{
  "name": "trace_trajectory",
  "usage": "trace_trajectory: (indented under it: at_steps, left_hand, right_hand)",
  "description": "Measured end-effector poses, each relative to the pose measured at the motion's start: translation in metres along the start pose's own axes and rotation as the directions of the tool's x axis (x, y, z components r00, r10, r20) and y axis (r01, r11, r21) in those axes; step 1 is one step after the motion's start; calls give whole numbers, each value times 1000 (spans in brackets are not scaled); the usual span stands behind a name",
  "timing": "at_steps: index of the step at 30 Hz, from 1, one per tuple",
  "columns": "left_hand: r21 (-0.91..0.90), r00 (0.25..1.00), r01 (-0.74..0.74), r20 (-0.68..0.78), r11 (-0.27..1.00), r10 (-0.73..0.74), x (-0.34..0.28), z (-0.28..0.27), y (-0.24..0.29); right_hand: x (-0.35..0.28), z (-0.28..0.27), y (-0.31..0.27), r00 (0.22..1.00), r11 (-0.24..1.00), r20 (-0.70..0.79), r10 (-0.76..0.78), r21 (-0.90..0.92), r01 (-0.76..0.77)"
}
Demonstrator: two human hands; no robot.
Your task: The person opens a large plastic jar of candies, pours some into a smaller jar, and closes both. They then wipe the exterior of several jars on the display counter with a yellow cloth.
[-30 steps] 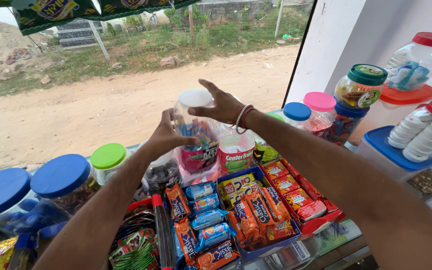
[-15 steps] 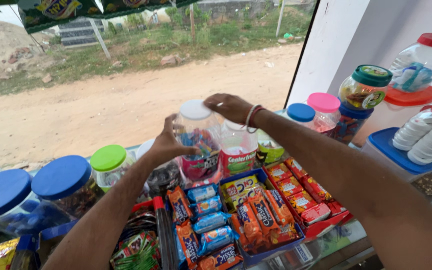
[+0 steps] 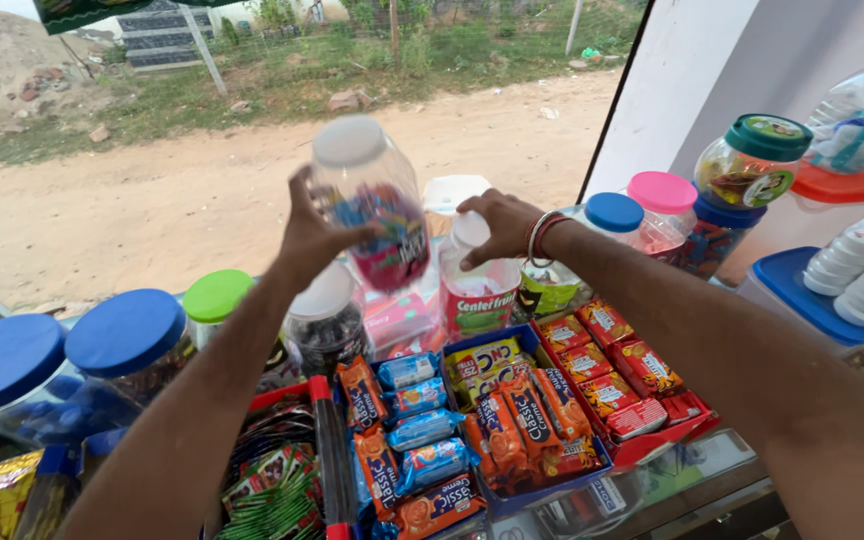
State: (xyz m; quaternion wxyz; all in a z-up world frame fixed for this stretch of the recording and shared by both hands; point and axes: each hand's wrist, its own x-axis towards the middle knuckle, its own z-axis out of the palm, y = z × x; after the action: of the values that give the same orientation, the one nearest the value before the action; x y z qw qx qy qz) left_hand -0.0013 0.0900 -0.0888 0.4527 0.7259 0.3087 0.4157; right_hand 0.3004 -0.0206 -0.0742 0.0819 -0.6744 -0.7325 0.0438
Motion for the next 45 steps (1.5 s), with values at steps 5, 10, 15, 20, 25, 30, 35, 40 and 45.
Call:
trace_trajectory:
  at_steps: [5,10,15,20,25,30,35,40,45]
  left_hand:
    - [126,951,-251,-155,960,269,31,-29,12]
    - [218,808,-519,-192,827,557,58,-36,27]
    - [174,867,-436,-182,883,464,65,-17,39]
    - [192,874,-442,-131,876,469,55,18,34]
    - [196,880,-463,-17,864,475,60,67,36]
    - [173,877,-479,135,860,461,50,112,30]
    - [217,917,-374,234,902,324,30,113,17]
    - [694,919,-157,364,703,-154,20,87,21]
    - [781,887,-111,356,614,-293,6,56,19]
  right_hand:
    - [6,-8,-14,968,977,-166,-187,73,201]
    - [27,23,-61,958,961,-135,-254,79,265]
    - [29,46,-75,873,907,-308,-379,62,416]
    - [-5,1,-42,833,949,-547,-83,212,233]
    - [-31,-72,-13,507,941,-852,-127,59,333]
    - [-11,-92,-1,736,961,-645,-203,13,277]
    - [-2,-68,8,890,991,-450,-72,67,114]
    - [-4,-39,2,955,999,-297,-2,40,15]
    - [-10,-14,-3,963,999,-270,-18,35,28]
